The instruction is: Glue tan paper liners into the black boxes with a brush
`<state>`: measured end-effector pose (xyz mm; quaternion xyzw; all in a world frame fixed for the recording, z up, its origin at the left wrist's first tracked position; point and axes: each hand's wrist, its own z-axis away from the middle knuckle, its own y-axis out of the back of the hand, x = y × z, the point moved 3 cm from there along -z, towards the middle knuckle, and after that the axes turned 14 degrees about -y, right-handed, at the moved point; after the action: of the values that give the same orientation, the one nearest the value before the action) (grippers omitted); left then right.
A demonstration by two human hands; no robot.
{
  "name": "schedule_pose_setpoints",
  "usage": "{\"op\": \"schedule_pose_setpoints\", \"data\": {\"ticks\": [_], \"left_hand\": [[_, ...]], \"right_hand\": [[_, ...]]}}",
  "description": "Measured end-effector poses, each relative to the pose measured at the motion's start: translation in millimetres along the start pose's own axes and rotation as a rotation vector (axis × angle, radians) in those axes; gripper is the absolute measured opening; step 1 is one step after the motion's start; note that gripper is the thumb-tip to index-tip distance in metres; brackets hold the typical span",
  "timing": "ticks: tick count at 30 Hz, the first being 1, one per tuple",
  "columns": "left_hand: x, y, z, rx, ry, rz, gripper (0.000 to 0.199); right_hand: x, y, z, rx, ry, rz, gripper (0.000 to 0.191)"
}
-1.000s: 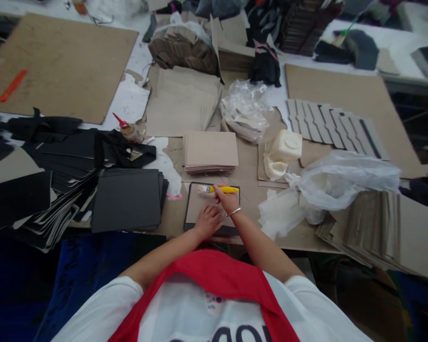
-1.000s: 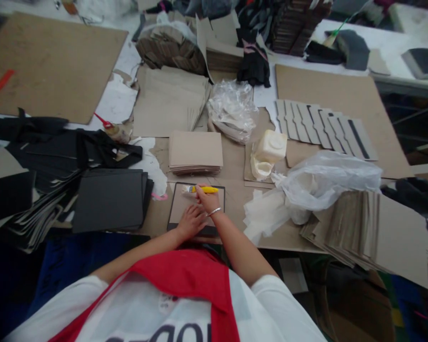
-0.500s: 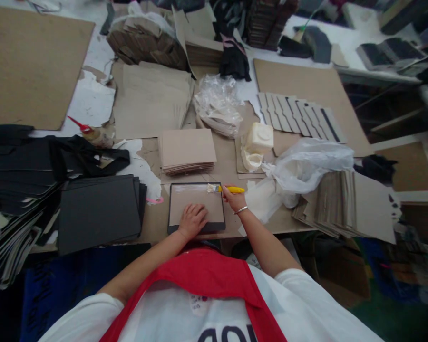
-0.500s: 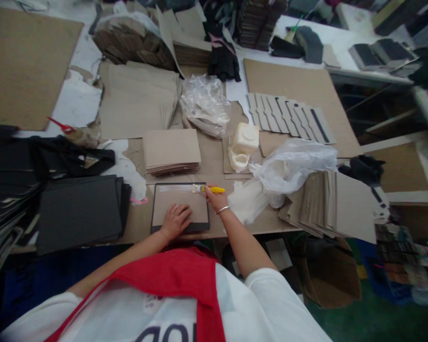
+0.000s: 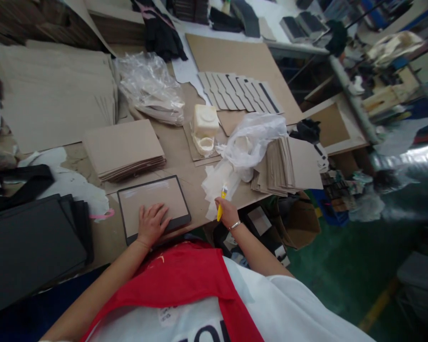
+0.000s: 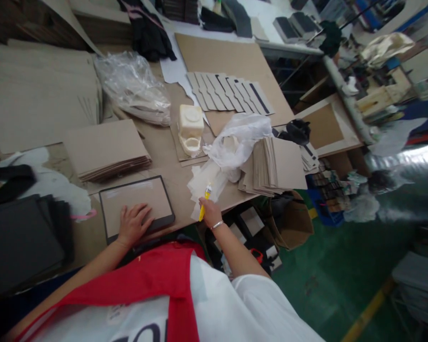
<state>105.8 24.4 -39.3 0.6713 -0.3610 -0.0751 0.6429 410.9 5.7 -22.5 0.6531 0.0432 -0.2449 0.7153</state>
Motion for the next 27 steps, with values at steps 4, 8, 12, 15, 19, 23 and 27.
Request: {"op": "schedule_pose_setpoints", "data": {"ticks": [4, 8, 12, 15, 19, 23, 27], "left_hand": [[1, 1.3, -1, -0.018, 0.017, 0.001, 0.036], [3, 2.1, -2, -0.030, 0.040, 0.021, 0.036], [2, 1.9, -2, -0.020, 0.052, 0.046, 0.036], [0, 1.9, -1, -0.036, 0.061, 0.064, 0.036], [2, 8.8, -5, -0.058, 0.095, 0.124, 0.037], [24, 28.5, -29, 0.063, 0.120, 0.322, 0.058], [45, 33.4, -63, -0.024, 0.202, 0.858, 0.055]], "right_hand": [[14, -15, -11, 0.103, 0.069, 0.110, 0.024], [2, -32, -34, 0.113, 0.079, 0.136, 0.026], [2, -44, -50, 0.086, 0.006, 0.171, 0.025], [4, -44, -53, 0.074, -0.001, 0.126, 0.024], [-14, -28, -44, 0.080, -0.008, -0.069, 0.025], [-64, -3, -22, -0.002, 0.008, -0.446, 0.024], [-113, 15, -5, -0.182, -0.021, -0.718, 0.022]]}}
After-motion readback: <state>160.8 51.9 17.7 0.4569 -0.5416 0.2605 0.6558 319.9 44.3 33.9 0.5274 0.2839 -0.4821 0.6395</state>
